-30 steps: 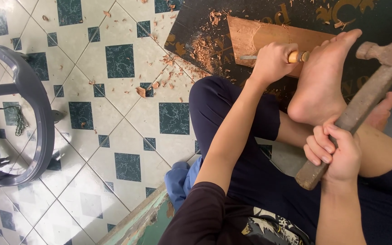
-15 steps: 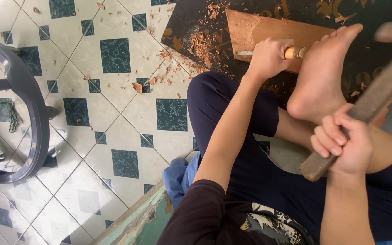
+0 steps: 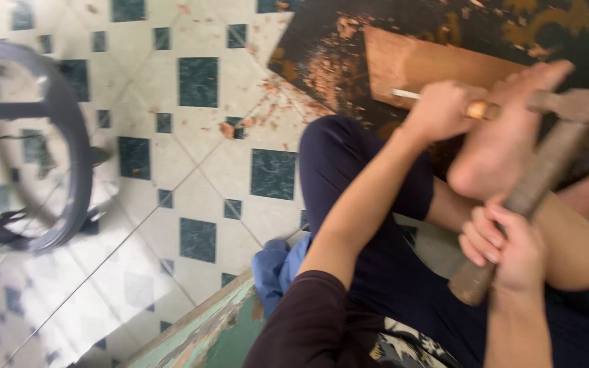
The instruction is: Chiseling a piece of wood using a hammer and a small chisel while sitting on the floor.
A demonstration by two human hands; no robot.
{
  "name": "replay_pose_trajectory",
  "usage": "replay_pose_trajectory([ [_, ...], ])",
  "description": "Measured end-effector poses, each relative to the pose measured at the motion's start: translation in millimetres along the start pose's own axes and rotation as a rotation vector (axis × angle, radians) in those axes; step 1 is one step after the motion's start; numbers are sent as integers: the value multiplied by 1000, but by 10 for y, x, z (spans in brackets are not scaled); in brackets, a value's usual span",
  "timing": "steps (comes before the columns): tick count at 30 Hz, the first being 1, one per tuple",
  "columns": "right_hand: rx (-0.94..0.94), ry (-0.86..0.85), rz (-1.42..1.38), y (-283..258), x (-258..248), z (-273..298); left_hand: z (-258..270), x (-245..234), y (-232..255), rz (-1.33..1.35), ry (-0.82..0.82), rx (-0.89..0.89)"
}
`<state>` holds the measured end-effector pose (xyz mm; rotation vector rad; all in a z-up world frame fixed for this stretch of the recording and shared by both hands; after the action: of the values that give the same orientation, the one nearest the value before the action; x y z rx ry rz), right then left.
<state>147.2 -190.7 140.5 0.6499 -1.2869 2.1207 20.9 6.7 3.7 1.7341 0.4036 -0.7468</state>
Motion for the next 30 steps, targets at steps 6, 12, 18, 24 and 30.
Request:
replay_pose_trajectory([
  [6,-31,61,141,61,217,17,17,17,61,205,146,-36],
  [12,-70,94,184,150,205,-100,19,-303,20,300,307,40],
  [18,50,-64,79,49,-95,-131,-8,-21,-111,56,101,-153],
  [24,60,114,193,-124,309,-118,-31,-23,-101,106,156,-95],
  [30,-1,133,170,-13,381,-114,10,10,-106,102,154,-63],
])
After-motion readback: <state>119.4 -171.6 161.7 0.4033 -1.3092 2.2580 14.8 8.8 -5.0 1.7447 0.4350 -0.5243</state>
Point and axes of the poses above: each hand's wrist, its own z-axis away from the middle knuckle, its own x-axis out of the palm, y = z × x, the point moved 1 cm from there along -z, towards the middle knuckle, and after that the axes turned 9 degrees about -x, right-handed, at the moved point
